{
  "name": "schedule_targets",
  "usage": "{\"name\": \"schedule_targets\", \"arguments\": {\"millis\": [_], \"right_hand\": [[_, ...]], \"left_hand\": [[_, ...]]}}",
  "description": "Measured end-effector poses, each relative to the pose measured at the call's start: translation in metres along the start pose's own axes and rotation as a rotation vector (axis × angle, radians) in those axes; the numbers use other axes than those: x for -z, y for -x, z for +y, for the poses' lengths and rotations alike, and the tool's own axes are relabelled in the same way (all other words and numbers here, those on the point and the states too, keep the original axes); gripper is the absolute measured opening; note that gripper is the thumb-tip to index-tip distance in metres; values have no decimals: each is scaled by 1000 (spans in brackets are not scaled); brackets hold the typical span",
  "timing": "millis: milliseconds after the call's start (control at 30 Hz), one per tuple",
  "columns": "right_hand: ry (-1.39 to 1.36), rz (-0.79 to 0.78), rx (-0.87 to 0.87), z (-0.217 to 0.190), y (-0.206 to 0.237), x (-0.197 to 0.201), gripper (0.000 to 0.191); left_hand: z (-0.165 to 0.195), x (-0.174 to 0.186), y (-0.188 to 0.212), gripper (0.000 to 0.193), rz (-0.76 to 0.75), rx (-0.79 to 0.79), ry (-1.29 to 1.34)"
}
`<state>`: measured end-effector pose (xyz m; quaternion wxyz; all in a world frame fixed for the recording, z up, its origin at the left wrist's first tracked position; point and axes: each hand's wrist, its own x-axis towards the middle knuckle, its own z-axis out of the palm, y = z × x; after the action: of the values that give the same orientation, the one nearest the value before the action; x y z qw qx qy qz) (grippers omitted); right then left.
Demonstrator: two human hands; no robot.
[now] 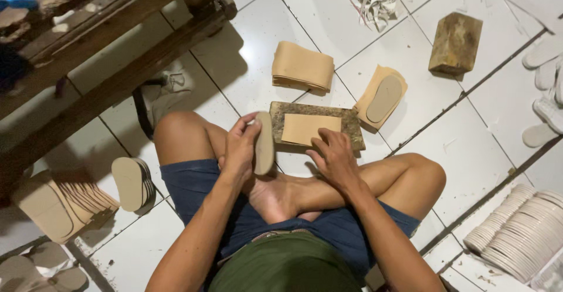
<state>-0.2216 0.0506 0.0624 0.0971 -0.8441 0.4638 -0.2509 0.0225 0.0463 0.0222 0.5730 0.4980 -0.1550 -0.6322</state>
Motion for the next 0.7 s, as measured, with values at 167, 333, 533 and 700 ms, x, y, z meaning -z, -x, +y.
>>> {"name": "schedule_targets", "arguments": {"millis": [167,333,533,700], "right_hand": [[-876,-113,-798,12,23,-21,34],[-1006,254,-903,41,30,-34,37],[-1118,346,-1000,57,34,-43,38],[-1010,359,-1008,64,38,-55,33]], "left_hand": [[-36,-8,-6,30,-37,134,-134],[-41,-22,-21,25,-134,59,-615],[-31,-31,-31,26,-142,220,-690],[-31,-33,-35,24,-112,232,-742]]}}
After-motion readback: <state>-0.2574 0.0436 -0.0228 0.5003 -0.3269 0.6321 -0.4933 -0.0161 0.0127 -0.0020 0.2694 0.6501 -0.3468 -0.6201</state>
